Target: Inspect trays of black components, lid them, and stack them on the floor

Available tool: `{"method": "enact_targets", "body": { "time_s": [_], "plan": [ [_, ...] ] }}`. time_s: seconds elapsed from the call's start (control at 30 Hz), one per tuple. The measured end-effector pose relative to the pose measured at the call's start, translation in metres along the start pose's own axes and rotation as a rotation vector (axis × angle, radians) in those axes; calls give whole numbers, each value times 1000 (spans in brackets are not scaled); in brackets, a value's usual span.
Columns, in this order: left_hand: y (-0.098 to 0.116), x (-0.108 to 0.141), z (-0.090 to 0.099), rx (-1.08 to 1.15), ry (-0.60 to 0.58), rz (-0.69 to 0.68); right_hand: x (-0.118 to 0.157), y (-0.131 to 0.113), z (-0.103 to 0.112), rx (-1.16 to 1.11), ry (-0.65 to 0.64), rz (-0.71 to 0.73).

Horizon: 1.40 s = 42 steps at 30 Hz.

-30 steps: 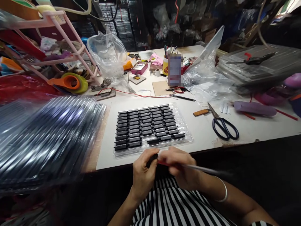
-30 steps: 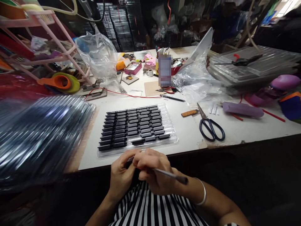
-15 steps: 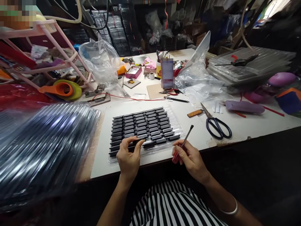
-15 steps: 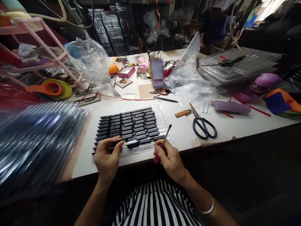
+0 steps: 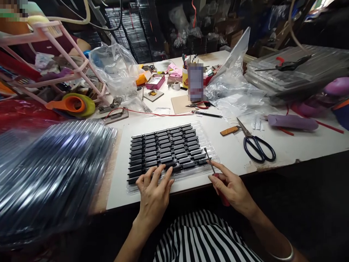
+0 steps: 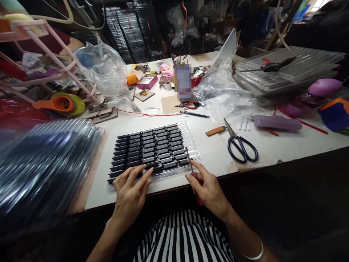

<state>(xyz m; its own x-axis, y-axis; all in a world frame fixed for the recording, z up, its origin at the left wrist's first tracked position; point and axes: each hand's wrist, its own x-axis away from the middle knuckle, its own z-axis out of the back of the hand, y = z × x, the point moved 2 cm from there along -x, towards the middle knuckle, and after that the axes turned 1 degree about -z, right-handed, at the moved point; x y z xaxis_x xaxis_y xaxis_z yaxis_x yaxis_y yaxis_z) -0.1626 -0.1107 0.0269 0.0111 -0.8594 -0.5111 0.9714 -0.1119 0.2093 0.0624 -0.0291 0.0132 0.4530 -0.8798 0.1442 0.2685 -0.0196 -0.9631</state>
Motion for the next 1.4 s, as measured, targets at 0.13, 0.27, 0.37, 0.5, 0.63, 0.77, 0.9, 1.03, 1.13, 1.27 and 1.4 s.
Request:
{"method": "enact_targets", "body": {
  "time_s": [0.13, 0.27, 0.37, 0.5, 0.63, 0.77, 0.9, 1.03, 1.13, 1.27, 1.4],
  "plan": [
    [-2, -1, -7, -70, -24, -8, 3, 1, -5, 53, -101, -5],
    [-1, -5, -6, -85, -13, -46, 0, -9, -14, 111, -175, 57],
    [4, -6, -4, -77, -8, -69, -4, -15, -22, 138, -207, 81],
    [7, -9, -9, -15, 58, -40, -7, -21, -32, 155, -229, 84],
    [6, -15, -20, 43, 90, 9, -4, -23, -37, 177, -283, 87],
    [3, -15, -27, 101, 40, 65, 0, -19, -35, 199, -263, 39],
    [3, -14, -25, 146, 37, 89, 1, -20, -34, 199, -251, 24],
    [-10, -5, -19, 174, -17, 80, 3, -26, -35, 109, -295, 14],
    [-37, 9, 2, 131, 75, 203, 6, -23, -33, 6, -311, 4],
    [-55, 18, 41, 64, 252, 300, 8, -13, -29, -69, -272, -36],
    [-40, 7, 48, 19, 169, 176, 5, -14, -36, -73, -288, -18]
  ]
}}
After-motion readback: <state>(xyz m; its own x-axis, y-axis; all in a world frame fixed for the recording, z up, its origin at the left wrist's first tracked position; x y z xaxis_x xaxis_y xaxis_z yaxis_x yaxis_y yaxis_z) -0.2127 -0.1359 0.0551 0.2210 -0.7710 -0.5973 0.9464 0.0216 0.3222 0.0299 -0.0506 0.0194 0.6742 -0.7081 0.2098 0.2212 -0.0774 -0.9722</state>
